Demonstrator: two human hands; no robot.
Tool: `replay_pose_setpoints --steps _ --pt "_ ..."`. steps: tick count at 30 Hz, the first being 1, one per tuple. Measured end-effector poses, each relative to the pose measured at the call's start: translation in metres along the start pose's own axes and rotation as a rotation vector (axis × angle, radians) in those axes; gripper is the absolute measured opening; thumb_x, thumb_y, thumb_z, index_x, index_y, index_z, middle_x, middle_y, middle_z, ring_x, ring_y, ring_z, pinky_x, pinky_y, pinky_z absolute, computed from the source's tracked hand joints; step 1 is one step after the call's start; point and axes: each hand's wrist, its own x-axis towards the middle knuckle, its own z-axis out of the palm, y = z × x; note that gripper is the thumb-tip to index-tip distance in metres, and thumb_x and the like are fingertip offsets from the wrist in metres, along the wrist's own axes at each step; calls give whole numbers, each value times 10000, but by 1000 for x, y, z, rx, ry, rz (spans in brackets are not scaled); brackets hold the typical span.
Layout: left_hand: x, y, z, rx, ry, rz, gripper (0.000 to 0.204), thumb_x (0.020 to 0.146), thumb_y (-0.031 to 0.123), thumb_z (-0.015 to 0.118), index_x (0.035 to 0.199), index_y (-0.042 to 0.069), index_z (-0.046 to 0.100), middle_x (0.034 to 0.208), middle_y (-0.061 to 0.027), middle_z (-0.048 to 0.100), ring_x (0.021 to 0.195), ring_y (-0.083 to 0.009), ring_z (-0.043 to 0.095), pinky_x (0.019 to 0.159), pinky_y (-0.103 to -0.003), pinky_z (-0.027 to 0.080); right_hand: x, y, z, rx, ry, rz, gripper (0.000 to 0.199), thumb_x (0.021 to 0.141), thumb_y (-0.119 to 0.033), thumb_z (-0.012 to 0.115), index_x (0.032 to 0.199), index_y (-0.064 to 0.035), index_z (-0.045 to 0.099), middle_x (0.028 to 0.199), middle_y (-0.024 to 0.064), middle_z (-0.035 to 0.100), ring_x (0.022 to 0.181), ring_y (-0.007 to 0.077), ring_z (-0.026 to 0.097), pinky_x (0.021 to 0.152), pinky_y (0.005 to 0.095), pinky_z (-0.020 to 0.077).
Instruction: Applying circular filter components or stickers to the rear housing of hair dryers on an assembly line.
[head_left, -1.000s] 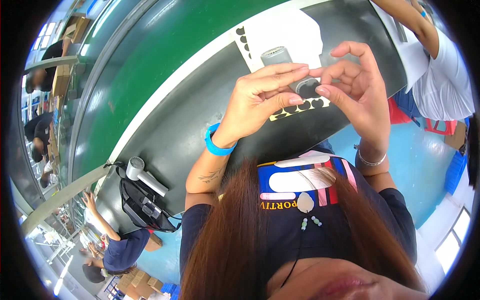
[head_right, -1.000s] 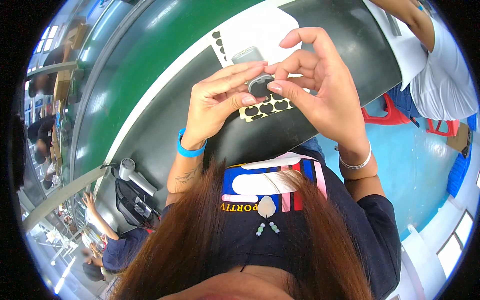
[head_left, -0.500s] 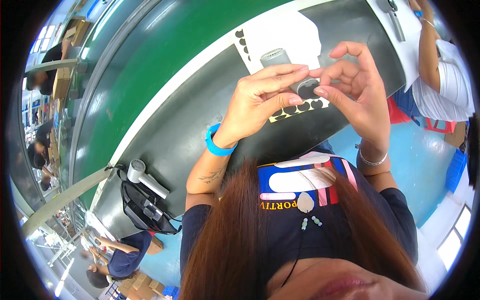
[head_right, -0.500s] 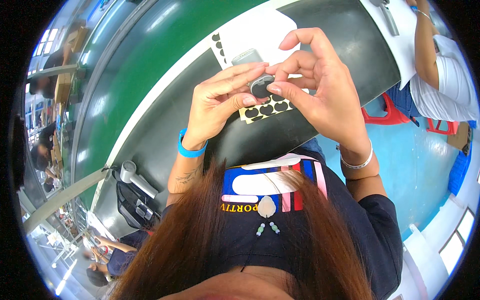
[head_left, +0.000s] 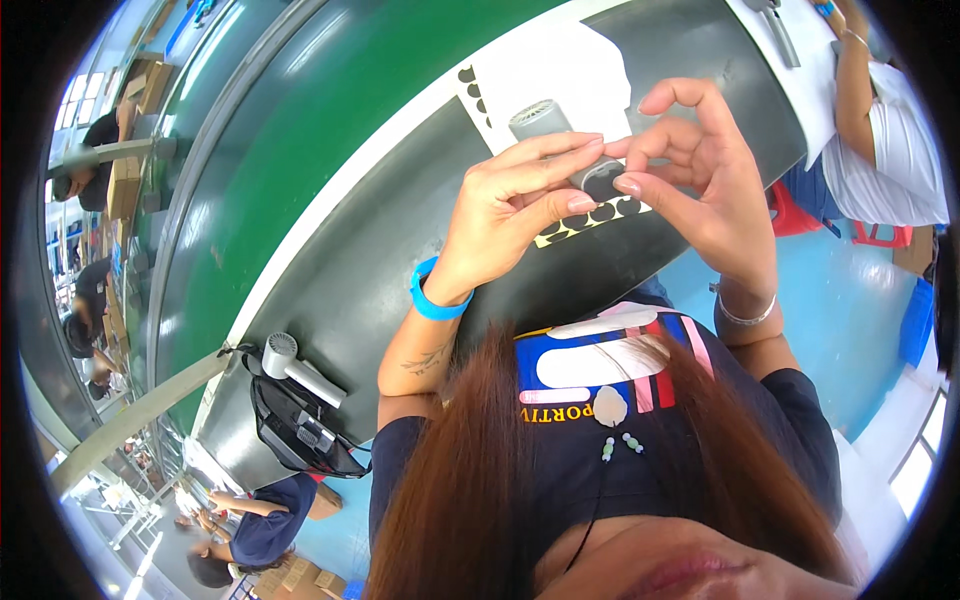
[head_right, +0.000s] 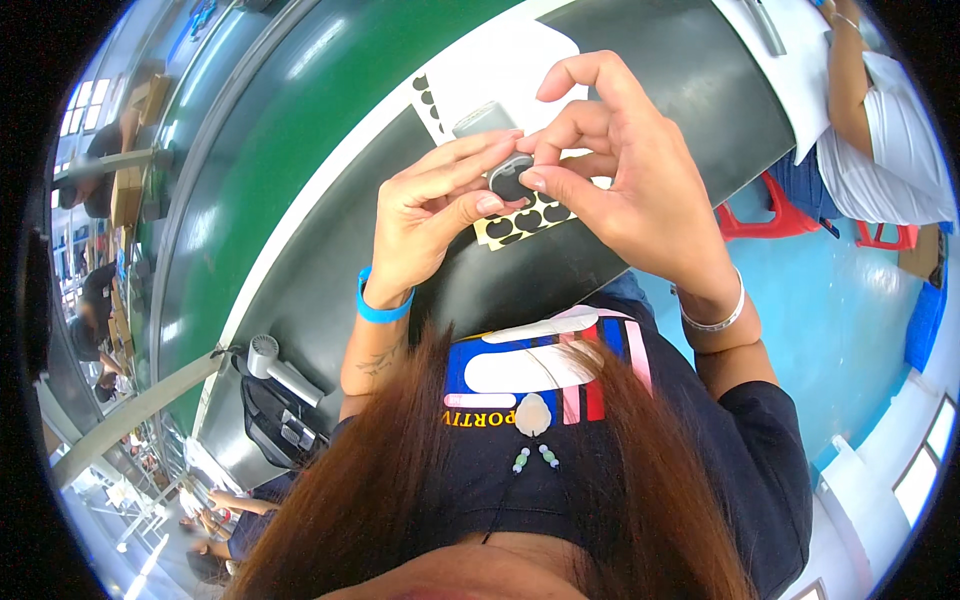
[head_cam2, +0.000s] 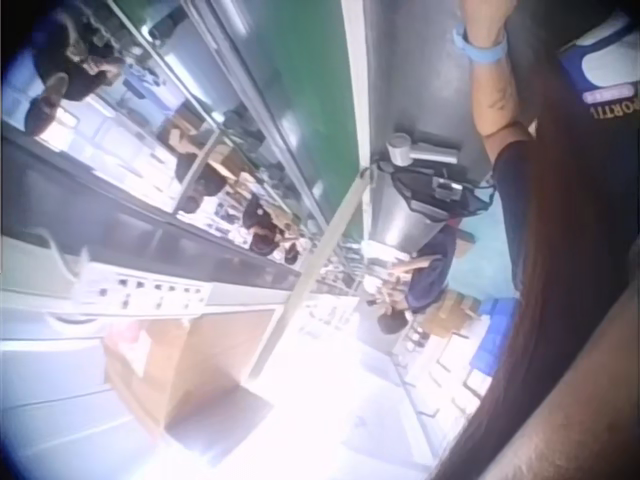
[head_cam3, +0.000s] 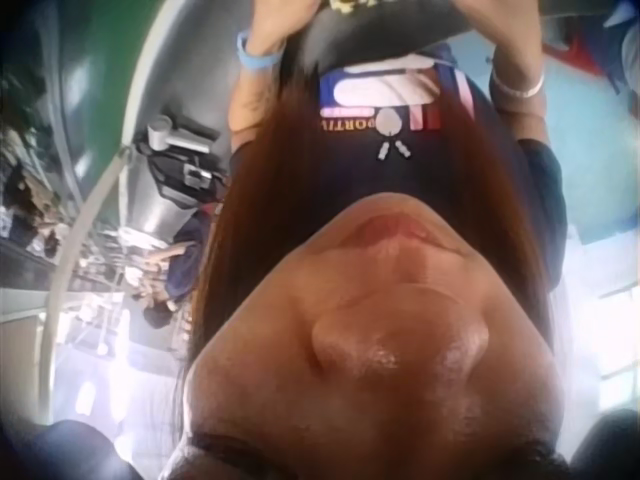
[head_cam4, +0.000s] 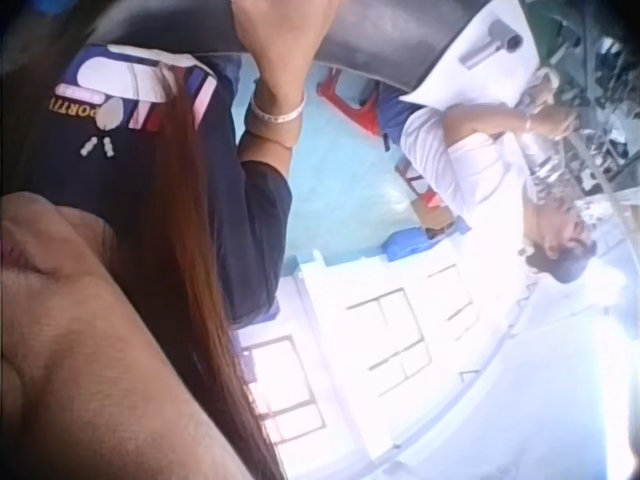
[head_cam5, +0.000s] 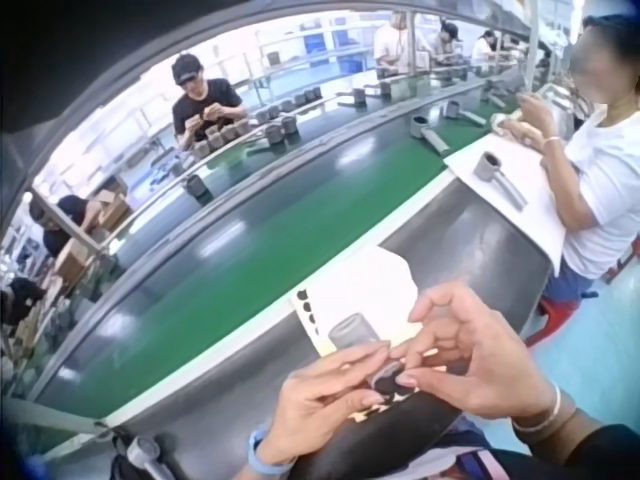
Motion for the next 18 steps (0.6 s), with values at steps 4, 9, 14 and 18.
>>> replay_pose_setpoints --steps 4,9,14,18 --pt "0 0 0 17 -8 -13 347 812 -29 629 1156 12 615 1213 -151 566 871 -162 642 763 -277 545 0 -1 0 -36 8 5 463 777 52 649 1143 -65 389 778 28 578 965 166 622 817 252 492" --pt "0 0 2 -52 -9 -15 342 826 -29 623 1165 5 604 1227 -153 549 901 -172 639 779 -275 550 0 -1 0 -60 7 -14 464 769 49 648 1138 -63 391 775 27 581 951 161 625 820 259 500" --pt "0 0 2 -44 -15 -19 349 823 -29 630 1169 7 602 1226 -155 546 910 -169 635 774 -269 553 0 -2 1 -84 22 -15 453 766 56 642 1130 -61 398 769 30 581 939 161 629 818 261 506" --pt "0 5 7 -8 -13 -49 371 809 -65 623 1176 -18 584 1250 -184 518 990 -215 611 841 -318 548 -3 -2 2 -104 33 -28 450 771 61 638 1135 -56 400 769 35 582 943 166 630 819 266 508"
